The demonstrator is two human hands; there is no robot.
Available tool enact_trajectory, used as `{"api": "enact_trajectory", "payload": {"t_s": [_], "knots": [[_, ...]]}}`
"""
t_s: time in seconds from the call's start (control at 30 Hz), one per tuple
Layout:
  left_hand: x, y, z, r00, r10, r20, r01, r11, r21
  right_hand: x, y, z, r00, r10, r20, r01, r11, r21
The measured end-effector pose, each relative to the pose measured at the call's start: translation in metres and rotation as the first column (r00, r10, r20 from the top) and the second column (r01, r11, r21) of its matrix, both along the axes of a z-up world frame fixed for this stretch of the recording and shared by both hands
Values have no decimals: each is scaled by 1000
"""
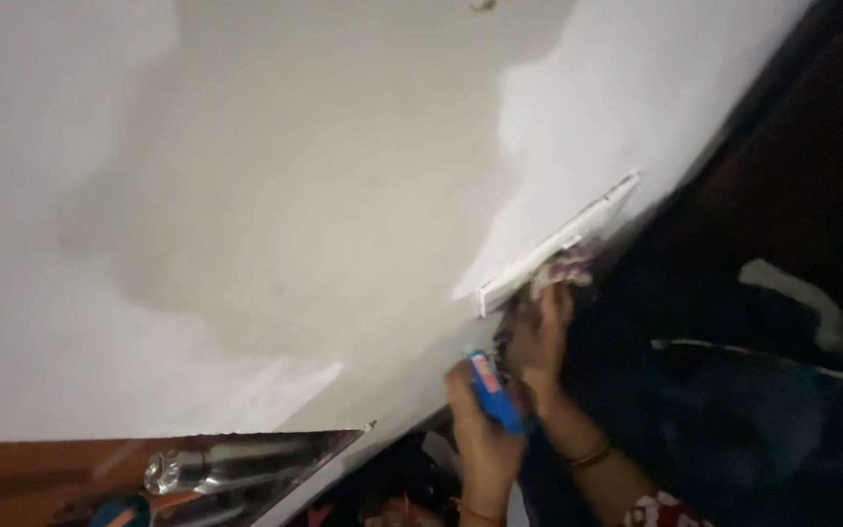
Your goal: The person cleans a light switch and the surrounding wall by spraying a liquid from a blue bottle onto the surface and wiping it with a cloth.
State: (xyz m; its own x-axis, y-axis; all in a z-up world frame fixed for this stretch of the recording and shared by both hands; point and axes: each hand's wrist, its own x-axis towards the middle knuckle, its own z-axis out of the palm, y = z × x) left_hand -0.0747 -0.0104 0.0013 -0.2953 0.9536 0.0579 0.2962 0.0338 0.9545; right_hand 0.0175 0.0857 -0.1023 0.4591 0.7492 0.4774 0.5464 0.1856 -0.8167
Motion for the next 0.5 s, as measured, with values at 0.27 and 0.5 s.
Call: {"api": "enact_trajectory", "payload": {"t_s": [0.27, 0.5], "knots": [[-30, -11, 9, 978, -14, -207, 57, 977, 207, 29, 22, -40, 994, 1, 108, -20, 985, 172], [-28, -13, 16, 991, -78, -106, 96, 980, 177, -23, -16, -19, 988, 149, 39, -153, 973, 175]]}}
